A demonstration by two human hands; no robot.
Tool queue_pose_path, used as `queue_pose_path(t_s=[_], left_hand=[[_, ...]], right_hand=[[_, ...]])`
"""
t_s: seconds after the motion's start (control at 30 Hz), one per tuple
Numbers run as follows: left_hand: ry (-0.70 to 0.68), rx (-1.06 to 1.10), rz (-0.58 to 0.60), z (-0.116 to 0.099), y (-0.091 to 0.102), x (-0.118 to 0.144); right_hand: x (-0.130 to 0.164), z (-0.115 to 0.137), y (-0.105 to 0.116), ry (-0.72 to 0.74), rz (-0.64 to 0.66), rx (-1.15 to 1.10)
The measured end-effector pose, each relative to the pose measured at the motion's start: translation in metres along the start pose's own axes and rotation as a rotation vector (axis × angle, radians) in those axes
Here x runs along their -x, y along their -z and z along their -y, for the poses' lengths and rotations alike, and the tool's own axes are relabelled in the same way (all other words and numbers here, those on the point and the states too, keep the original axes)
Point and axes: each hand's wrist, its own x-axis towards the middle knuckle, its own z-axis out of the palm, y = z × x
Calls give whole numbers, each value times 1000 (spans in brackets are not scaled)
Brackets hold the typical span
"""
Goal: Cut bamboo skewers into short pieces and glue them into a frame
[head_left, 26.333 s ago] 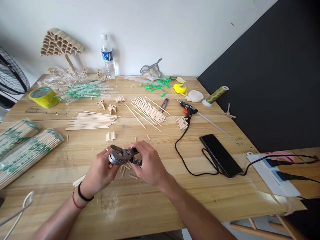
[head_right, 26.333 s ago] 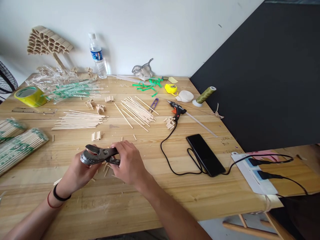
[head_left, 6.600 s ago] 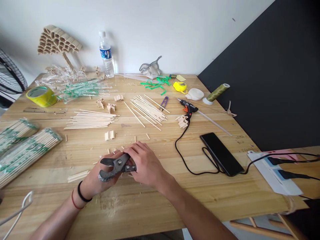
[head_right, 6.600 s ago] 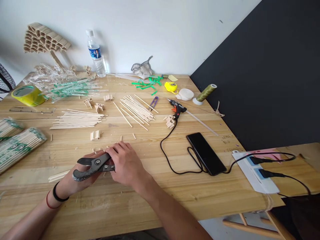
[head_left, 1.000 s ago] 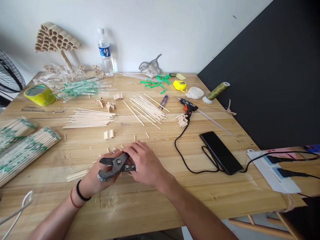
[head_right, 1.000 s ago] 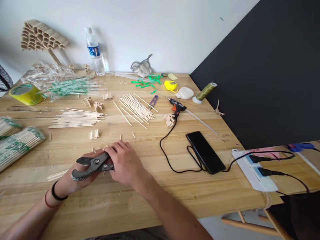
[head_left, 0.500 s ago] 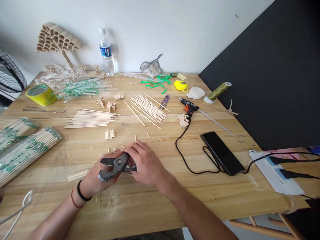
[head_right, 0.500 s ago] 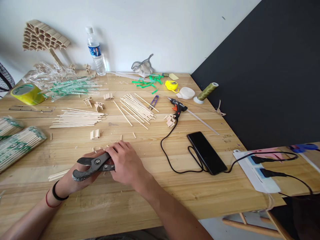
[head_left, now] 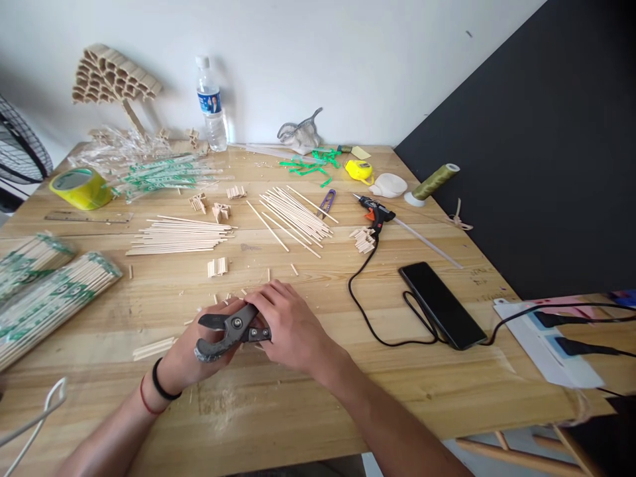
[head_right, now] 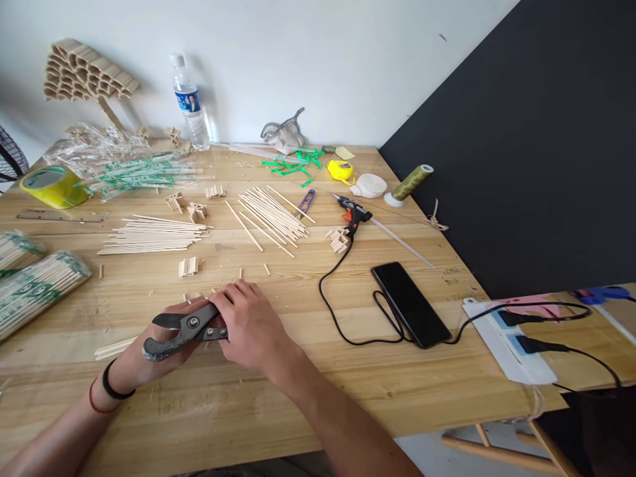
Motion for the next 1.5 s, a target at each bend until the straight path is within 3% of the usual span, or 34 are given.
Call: queue_pose_path(t_s=[0.23, 1.5], left_hand=[[-44, -9, -8, 1, 0, 0], [-11, 8, -5, 3, -1, 1]], right_hand=[[1, 0, 0, 5, 5, 5], [0, 0, 0, 5, 2, 8]])
